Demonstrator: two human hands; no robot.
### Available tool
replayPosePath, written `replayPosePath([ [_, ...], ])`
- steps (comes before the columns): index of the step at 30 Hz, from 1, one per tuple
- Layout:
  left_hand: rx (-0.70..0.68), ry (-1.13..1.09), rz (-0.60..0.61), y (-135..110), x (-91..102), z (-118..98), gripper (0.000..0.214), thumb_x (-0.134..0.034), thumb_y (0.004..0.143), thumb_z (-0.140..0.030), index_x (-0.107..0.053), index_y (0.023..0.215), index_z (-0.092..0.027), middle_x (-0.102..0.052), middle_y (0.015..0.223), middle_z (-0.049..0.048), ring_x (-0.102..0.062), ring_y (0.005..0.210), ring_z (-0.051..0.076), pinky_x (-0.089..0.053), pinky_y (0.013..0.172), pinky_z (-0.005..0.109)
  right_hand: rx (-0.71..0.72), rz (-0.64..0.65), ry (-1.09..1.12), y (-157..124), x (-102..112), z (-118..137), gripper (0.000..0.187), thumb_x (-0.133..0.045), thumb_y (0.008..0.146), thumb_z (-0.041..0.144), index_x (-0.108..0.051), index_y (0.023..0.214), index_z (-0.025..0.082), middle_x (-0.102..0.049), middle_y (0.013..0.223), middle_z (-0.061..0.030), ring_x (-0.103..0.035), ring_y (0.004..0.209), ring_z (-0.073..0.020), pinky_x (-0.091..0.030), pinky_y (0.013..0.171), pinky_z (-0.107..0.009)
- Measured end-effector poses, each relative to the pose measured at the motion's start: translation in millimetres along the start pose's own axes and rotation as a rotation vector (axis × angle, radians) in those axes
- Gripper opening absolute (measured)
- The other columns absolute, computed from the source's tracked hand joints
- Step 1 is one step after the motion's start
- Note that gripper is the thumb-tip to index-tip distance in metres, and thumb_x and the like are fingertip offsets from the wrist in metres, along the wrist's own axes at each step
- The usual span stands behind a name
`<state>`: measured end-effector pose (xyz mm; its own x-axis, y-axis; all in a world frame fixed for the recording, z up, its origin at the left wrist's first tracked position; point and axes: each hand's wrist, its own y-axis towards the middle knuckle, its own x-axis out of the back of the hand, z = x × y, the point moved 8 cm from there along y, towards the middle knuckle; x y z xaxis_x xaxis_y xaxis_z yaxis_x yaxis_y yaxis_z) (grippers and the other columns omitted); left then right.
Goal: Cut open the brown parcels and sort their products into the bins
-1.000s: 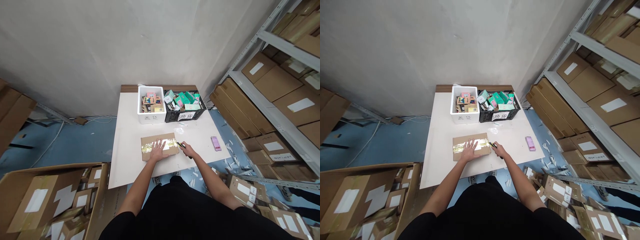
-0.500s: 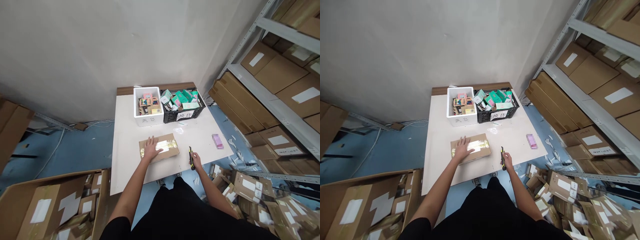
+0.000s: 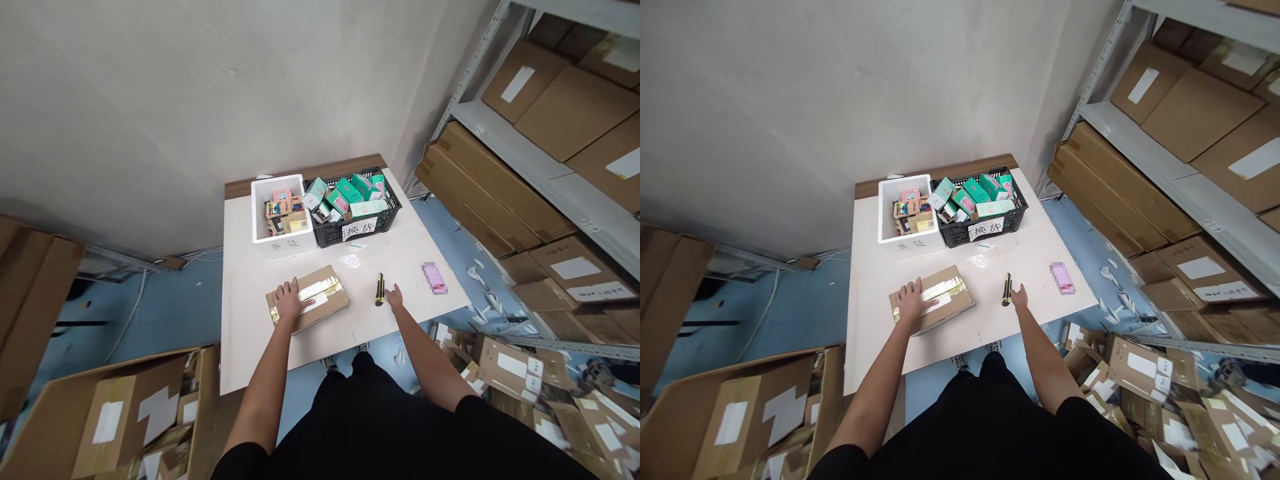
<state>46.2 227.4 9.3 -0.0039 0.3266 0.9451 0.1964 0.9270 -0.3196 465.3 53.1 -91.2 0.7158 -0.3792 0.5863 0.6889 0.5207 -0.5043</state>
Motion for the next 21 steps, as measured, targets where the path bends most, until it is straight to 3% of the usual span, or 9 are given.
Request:
replayPosePath([
  [3,0.037,0.008,-0.009,-1,-1.0,-5,0.109,-0.053,0.085,-0.084,-0.024,0.169,-0.022,-0.043,0.162,0.0211,-0.033,0.149,0.043,-0.024,0.122,0.057,0.012,0.03,-0.013,-5,-11,16,0.064,-0.055,0.091,0.026,-0.048,0.152,0.011,-0.064,0.143,-0.0204,-0.066,0.126,-0.0284,-0.052,0.103,-0.035],
  [7,0.143,-0.007,-0.065,-9,-7.7,-18,0.102,-0.047,0.09,-0.081,-0.026,0.169,-0.02,-0.049,0.156,0.0223,-0.039,0.142,0.044,-0.028,0.117,0.057,0.237,0.182,0.001,-56,-66,49,0.063,-0.061,0.093,0.042,-0.052,0.152,0.02,-0.069,0.138,-0.0113,-0.074,0.107,-0.0245,-0.055,0.101,-0.035],
  [9,0.209,-0.005,-0.103,-18,-13.0,-29,0.099,-0.043,0.093,-0.08,-0.029,0.168,-0.016,-0.052,0.152,0.0249,-0.044,0.137,0.045,-0.031,0.114,0.057,0.343,0.26,0.005,-85,-97,63,0.082,-0.065,0.091,0.051,-0.038,0.162,0.021,-0.068,0.139,-0.0118,-0.072,0.114,-0.0274,-0.055,0.101,-0.038],
  [11,0.258,0.02,-0.144,-29,-18.0,-43,0.098,-0.037,0.097,-0.078,-0.03,0.167,-0.01,-0.054,0.148,0.0284,-0.049,0.13,0.045,-0.033,0.111,0.057,0.361,0.294,-0.012,-100,-117,74,0.106,-0.068,0.089,0.054,-0.011,0.17,0.018,-0.064,0.145,-0.0155,-0.067,0.127,-0.0301,-0.055,0.102,-0.04],
  [13,0.303,0.05,-0.163,-37,-22.2,-55,0.098,-0.032,0.099,-0.076,-0.031,0.165,-0.004,-0.057,0.143,0.032,-0.054,0.123,0.045,-0.037,0.107,0.055,0.348,0.298,-0.045,-101,-127,87,0.12,-0.07,0.088,0.053,0.009,0.17,0.015,-0.058,0.152,-0.0198,-0.062,0.134,-0.0317,-0.054,0.104,-0.041],
  [15,0.353,0.06,-0.13,-40,-25.8,-60,0.099,-0.029,0.1,-0.074,-0.032,0.163,0.002,-0.06,0.138,0.0353,-0.059,0.118,0.044,-0.041,0.102,0.053,0.363,0.314,-0.077,-92,-131,106,0.122,-0.072,0.089,0.048,0.013,0.17,0.016,-0.056,0.154,-0.0197,-0.062,0.134,-0.0317,-0.053,0.106,-0.041],
  [18,0.385,0.049,-0.011,-34,-28.2,-62,0.097,-0.029,0.102,-0.07,-0.036,0.159,0.009,-0.063,0.131,0.0393,-0.065,0.114,0.044,-0.048,0.094,0.051,0.429,0.343,-0.134,-78,-135,136,0.112,-0.071,0.091,0.04,0.004,0.172,0.021,-0.061,0.152,-0.013,-0.062,0.135,-0.0297,-0.051,0.109,-0.038],
  [21,0.308,0.028,0.1,-23,-27.7,-69,0.088,-0.024,0.105,-0.063,-0.048,0.153,0.007,-0.061,0.135,0.0418,-0.07,0.111,0.044,-0.053,0.087,0.052,0.487,0.325,-0.201,-67,-136,154,0.098,-0.066,0.095,0.037,-0.009,0.173,0.022,-0.063,0.151,-0.0105,-0.063,0.135,-0.0292,-0.05,0.111,-0.035],
])
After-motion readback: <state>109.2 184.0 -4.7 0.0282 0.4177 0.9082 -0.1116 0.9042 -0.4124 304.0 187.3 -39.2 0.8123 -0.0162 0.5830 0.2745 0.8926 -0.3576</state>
